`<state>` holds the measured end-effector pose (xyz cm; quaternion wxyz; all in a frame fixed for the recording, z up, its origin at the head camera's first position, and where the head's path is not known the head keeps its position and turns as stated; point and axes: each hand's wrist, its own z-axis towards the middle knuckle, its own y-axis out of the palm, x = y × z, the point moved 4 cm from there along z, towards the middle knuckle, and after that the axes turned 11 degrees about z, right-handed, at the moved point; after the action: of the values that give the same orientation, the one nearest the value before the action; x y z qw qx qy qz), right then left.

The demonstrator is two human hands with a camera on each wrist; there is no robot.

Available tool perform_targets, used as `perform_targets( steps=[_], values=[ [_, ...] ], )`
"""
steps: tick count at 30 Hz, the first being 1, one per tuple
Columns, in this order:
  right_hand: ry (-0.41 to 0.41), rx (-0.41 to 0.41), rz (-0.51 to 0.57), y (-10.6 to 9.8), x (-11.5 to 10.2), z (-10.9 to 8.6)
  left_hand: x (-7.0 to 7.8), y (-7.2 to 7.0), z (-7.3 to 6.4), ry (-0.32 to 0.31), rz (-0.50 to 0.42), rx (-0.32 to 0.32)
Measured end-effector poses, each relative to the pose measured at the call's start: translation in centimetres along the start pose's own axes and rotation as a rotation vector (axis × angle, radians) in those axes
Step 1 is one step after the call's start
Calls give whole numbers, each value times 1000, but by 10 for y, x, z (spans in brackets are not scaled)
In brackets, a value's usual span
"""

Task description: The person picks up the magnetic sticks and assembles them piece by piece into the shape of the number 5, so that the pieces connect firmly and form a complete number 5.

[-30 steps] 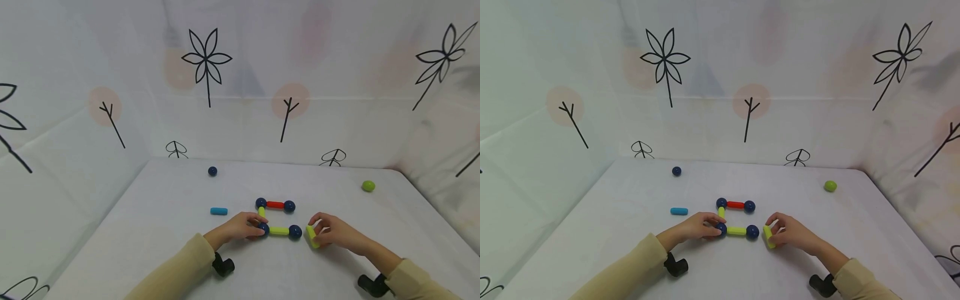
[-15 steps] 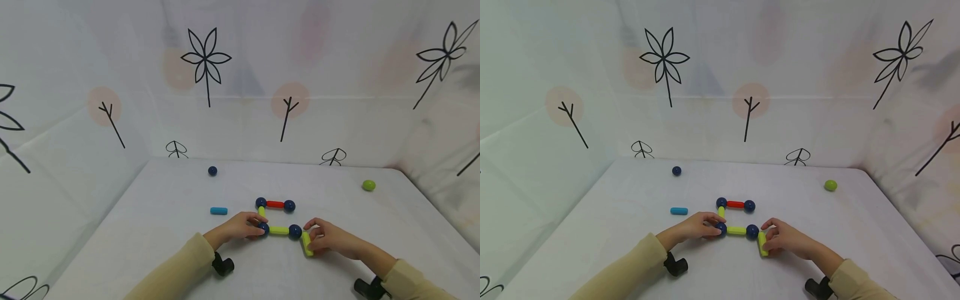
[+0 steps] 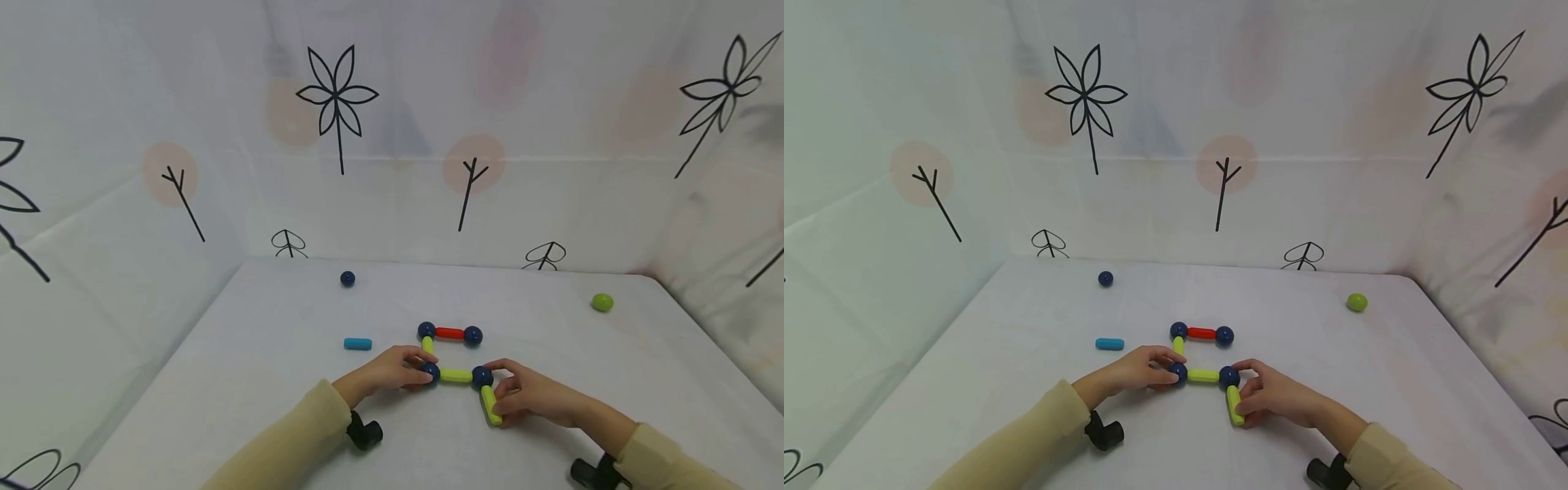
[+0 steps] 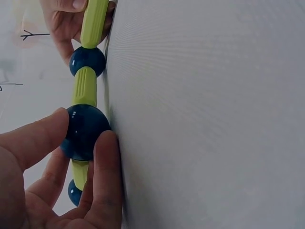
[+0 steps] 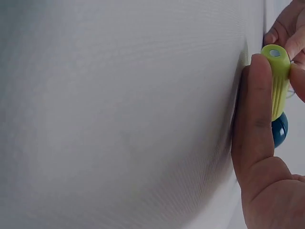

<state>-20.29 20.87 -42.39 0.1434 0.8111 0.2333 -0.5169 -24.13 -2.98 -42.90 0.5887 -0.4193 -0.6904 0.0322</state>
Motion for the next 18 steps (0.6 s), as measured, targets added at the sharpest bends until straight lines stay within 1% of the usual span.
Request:
perform_targets(
  steps=[11, 18],
  values=[
    [16, 11, -4, 5, -1, 3, 0, 0, -1, 4, 14, 6],
    [13, 13, 24, 6, 0, 3, 2, 0, -2, 5, 17, 9]
  ],
)
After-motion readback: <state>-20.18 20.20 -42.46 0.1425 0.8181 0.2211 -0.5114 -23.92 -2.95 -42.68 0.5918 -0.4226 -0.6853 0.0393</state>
